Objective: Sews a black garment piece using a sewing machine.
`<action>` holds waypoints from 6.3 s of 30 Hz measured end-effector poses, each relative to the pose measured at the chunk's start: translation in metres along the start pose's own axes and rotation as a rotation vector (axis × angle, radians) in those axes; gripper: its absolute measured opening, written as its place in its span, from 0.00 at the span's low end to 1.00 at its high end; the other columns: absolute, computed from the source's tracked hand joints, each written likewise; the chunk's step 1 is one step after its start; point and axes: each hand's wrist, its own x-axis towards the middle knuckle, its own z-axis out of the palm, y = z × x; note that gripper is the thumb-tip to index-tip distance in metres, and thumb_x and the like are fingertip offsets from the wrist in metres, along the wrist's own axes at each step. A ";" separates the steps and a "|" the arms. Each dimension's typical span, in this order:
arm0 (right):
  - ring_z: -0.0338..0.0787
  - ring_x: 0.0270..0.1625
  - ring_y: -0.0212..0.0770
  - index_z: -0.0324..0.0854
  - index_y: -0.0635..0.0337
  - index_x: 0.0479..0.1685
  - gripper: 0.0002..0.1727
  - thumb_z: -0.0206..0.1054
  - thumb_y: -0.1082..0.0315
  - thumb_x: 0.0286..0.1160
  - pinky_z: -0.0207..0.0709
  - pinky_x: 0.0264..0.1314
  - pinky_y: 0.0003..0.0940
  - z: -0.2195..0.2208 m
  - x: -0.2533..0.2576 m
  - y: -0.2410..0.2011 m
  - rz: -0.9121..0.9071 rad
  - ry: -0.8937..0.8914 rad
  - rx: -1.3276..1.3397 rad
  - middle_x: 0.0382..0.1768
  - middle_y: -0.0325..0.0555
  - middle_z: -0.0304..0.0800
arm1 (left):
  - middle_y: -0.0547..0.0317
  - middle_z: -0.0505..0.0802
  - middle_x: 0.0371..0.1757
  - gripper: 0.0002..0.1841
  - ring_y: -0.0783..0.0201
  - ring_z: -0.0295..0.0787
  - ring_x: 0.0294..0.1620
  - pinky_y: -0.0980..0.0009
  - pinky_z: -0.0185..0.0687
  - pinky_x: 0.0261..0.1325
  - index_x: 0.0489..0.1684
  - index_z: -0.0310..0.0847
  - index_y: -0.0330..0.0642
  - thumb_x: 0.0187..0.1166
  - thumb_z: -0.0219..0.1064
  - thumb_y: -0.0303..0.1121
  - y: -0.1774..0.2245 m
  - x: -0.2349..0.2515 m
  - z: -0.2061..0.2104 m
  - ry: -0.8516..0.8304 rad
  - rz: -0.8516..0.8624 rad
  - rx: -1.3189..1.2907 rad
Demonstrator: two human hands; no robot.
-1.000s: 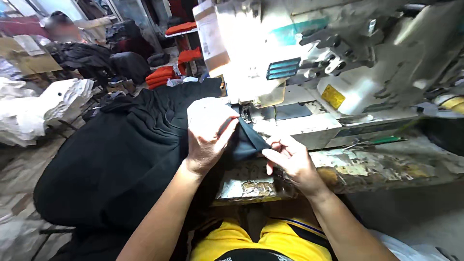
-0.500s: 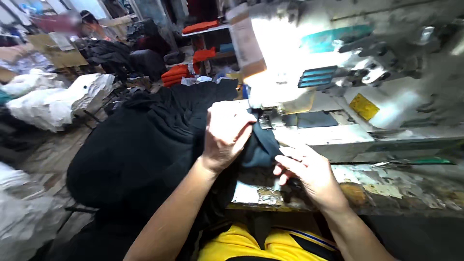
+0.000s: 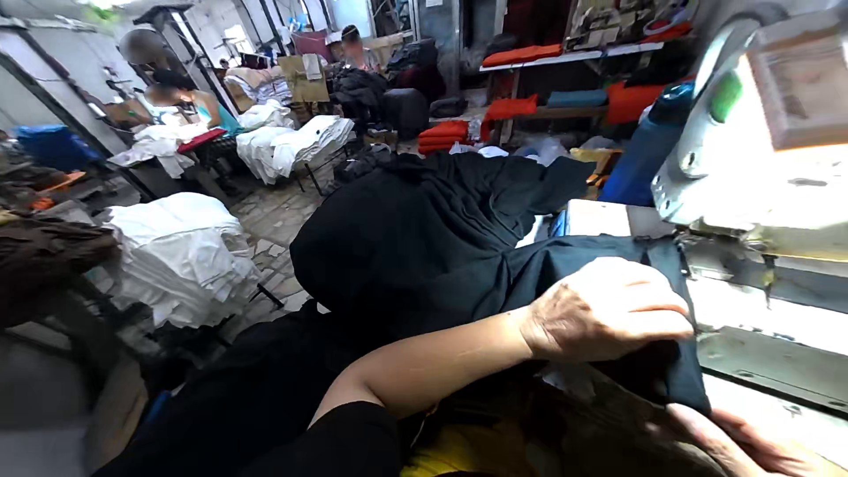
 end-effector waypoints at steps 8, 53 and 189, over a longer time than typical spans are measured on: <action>0.93 0.42 0.19 0.86 0.49 0.46 0.13 0.70 0.79 0.72 0.90 0.49 0.23 0.006 0.005 -0.011 0.001 -0.003 -0.039 0.41 0.16 0.94 | 0.49 0.93 0.52 0.14 0.49 0.89 0.56 0.49 0.78 0.53 0.60 0.88 0.41 0.79 0.66 0.29 0.031 0.093 -0.029 -1.197 -0.091 0.075; 0.92 0.38 0.21 0.92 0.63 0.36 0.04 0.77 0.72 0.66 0.88 0.46 0.17 0.009 0.040 0.022 0.008 0.213 -0.050 0.37 0.36 0.95 | 0.68 0.85 0.24 0.07 0.77 0.78 0.28 0.77 0.68 0.31 0.30 0.88 0.43 0.76 0.69 0.33 -0.065 0.112 -0.061 -0.984 -0.212 -0.272; 0.83 0.33 0.15 0.91 0.65 0.38 0.06 0.75 0.70 0.70 0.76 0.39 0.09 -0.006 0.065 0.039 -0.277 0.201 -0.296 0.37 0.37 0.94 | 0.62 0.75 0.16 0.33 0.60 0.73 0.22 0.55 0.60 0.40 0.12 0.76 0.50 0.70 0.57 0.72 -0.041 0.096 -0.068 -0.902 0.111 0.392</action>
